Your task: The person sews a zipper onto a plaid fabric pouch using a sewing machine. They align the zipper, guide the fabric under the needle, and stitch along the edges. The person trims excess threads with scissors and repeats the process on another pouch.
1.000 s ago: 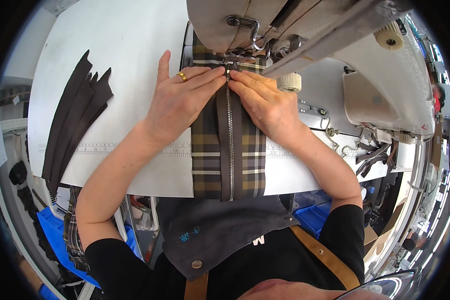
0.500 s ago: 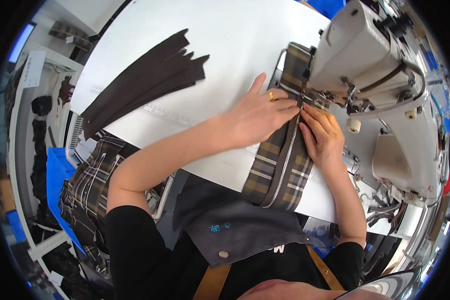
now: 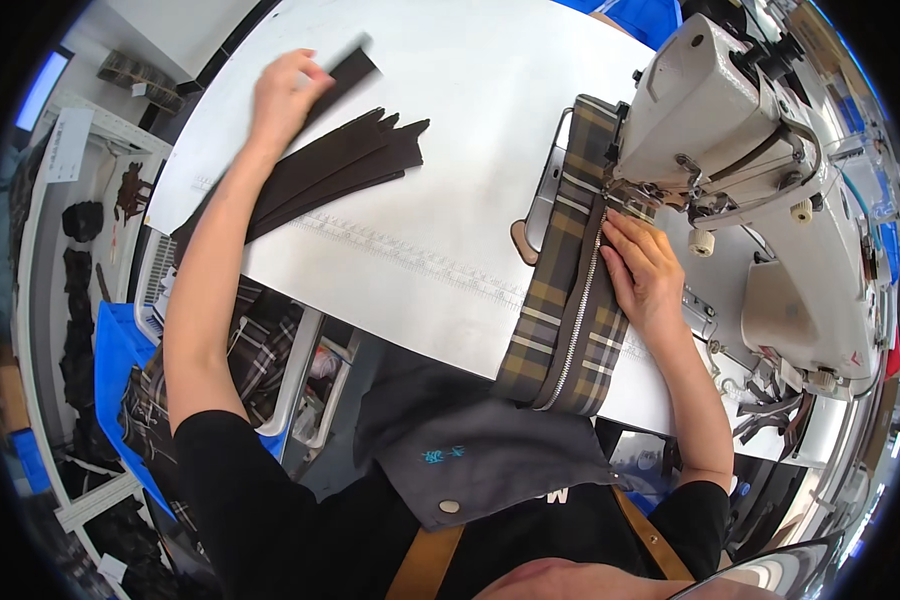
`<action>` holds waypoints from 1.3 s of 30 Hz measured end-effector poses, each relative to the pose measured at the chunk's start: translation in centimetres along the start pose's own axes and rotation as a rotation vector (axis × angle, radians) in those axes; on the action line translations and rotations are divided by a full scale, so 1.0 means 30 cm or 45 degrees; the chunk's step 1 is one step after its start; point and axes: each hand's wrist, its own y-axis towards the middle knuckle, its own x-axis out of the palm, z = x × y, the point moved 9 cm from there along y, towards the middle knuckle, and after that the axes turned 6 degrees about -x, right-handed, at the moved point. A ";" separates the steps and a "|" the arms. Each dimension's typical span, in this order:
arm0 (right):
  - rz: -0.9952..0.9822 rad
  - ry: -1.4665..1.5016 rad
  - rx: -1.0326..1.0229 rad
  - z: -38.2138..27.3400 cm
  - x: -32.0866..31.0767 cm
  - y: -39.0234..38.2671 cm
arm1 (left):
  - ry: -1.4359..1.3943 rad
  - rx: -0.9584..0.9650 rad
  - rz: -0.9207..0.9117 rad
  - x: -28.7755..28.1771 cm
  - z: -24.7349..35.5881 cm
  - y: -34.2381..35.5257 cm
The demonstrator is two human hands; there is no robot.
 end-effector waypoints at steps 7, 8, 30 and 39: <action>-0.012 -0.035 -0.027 0.013 0.008 -0.018 | -0.237 0.014 -0.575 -0.256 0.573 -0.132; -0.013 -0.035 -0.021 0.020 0.009 -0.027 | -0.506 -0.159 -0.761 -0.231 0.641 -0.193; 0.094 0.030 -0.075 0.020 -0.001 -0.029 | 0.622 0.910 -1.295 -0.022 0.793 -0.690; -0.017 0.063 0.061 0.040 0.011 -0.033 | -0.010 0.737 -0.634 0.060 0.852 -0.507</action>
